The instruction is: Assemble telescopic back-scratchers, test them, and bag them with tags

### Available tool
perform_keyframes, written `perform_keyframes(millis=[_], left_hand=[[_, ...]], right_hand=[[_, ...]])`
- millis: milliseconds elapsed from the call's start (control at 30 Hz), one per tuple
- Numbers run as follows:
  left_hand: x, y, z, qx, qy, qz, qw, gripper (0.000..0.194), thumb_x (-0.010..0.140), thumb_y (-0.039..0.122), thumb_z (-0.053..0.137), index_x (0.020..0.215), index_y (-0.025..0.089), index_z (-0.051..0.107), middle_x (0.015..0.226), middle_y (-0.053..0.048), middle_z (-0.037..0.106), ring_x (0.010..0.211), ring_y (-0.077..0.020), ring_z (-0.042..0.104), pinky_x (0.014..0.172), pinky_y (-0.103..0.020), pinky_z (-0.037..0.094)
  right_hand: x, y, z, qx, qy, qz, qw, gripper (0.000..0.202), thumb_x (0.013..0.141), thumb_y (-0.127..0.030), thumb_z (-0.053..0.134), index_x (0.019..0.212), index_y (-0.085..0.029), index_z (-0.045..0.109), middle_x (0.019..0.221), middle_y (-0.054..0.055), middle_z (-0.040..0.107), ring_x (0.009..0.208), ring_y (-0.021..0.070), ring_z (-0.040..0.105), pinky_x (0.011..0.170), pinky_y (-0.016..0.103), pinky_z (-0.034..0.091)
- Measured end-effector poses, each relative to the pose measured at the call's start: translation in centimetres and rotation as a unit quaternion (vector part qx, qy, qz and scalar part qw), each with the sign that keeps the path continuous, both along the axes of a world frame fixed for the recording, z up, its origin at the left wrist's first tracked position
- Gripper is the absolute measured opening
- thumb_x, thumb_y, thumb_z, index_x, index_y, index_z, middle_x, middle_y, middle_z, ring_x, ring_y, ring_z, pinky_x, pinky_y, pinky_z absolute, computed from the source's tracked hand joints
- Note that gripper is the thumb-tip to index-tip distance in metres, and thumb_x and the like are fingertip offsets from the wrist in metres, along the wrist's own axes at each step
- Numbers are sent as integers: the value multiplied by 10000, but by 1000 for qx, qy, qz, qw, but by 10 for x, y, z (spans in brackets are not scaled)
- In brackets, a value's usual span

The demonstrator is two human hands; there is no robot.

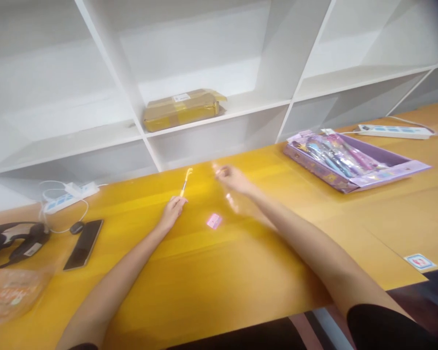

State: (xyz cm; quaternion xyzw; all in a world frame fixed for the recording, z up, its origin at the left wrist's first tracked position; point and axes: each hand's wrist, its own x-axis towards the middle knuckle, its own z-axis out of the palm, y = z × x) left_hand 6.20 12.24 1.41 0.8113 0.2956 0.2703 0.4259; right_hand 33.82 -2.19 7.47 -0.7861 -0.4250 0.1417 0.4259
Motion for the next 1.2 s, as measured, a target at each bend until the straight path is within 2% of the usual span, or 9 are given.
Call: perform_keyframes(millis=[133, 233, 433, 600, 733, 833, 933, 1100, 1200], left_hand=[[4, -10, -5, -82, -25, -50, 995, 459, 848, 641, 759, 969, 199, 796, 885, -53, 658, 783, -194, 650, 749, -315, 547], [4, -13, -5, -133, -45, -81, 987, 499, 645, 492, 972, 1020, 203, 814, 1095, -103, 734, 1073, -282, 693, 951, -362, 551], [-3, -8, -4, -205, -78, -65, 974, 505, 752, 626, 879, 928, 162, 792, 902, -92, 761, 825, -236, 694, 817, -363, 542], [1, -23, -3, -212, -80, -93, 970, 364, 693, 495, 962, 745, 181, 784, 908, -75, 742, 873, -228, 682, 867, -354, 524], [5, -32, -5, -223, -129, -86, 963, 344, 646, 396, 1006, 679, 191, 732, 1124, -79, 733, 1125, -249, 665, 1028, -350, 487], [5, -28, -9, -251, -194, -41, 947, 415, 703, 498, 965, 739, 182, 699, 1198, -78, 710, 1033, -202, 670, 948, -334, 514], [5, -19, -13, -282, -270, 14, 921, 492, 731, 584, 923, 809, 182, 650, 1084, -55, 704, 869, -144, 647, 820, -295, 523], [5, -9, -16, -317, -345, 76, 880, 473, 753, 523, 930, 883, 179, 632, 875, -9, 661, 792, -118, 629, 752, -256, 514], [4, -8, -16, -332, -358, 88, 868, 440, 800, 499, 906, 873, 183, 608, 847, 0, 659, 763, -111, 637, 746, -260, 532]], right_hand=[[-100, 31, -29, 71, 30, 88, 993, 505, 904, -345, 762, 1352, -197, 583, 814, -27, 682, 728, 163, 643, 717, 282, 511], [-130, 32, -42, 124, 55, 131, 982, 568, 936, -352, 730, 1439, -217, 501, 867, -27, 683, 780, 171, 655, 786, 306, 532], [-107, 33, -58, 207, 127, 77, 967, 352, 979, -410, 639, 1263, -212, 576, 1020, 32, 648, 880, 177, 621, 902, 343, 530], [-105, 38, -71, 161, 164, 162, 960, 291, 920, -494, 704, 957, -207, 673, 927, 16, 691, 839, 170, 630, 840, 314, 532], [-103, 41, -64, 152, 199, 167, 954, 409, 932, -616, 641, 815, -226, 606, 738, -12, 610, 721, 164, 577, 710, 287, 509], [-81, 37, -49, 176, 227, 126, 950, 501, 1005, -726, 411, 906, -254, 549, 728, -7, 538, 700, 174, 548, 663, 285, 503], [-61, 20, -37, 175, 257, 143, 940, 542, 1020, -754, 271, 974, -267, 503, 720, -17, 477, 625, 167, 504, 584, 280, 487], [-69, -33, -51, 85, 275, 249, 925, 583, 970, -797, 455, 1054, -239, 601, 569, -89, 344, 419, 118, 240, 386, 250, 252], [-76, -53, -59, 33, 198, 322, 925, 603, 1005, -779, 457, 1024, -217, 674, 573, -42, 497, 472, 139, 419, 476, 263, 390]])
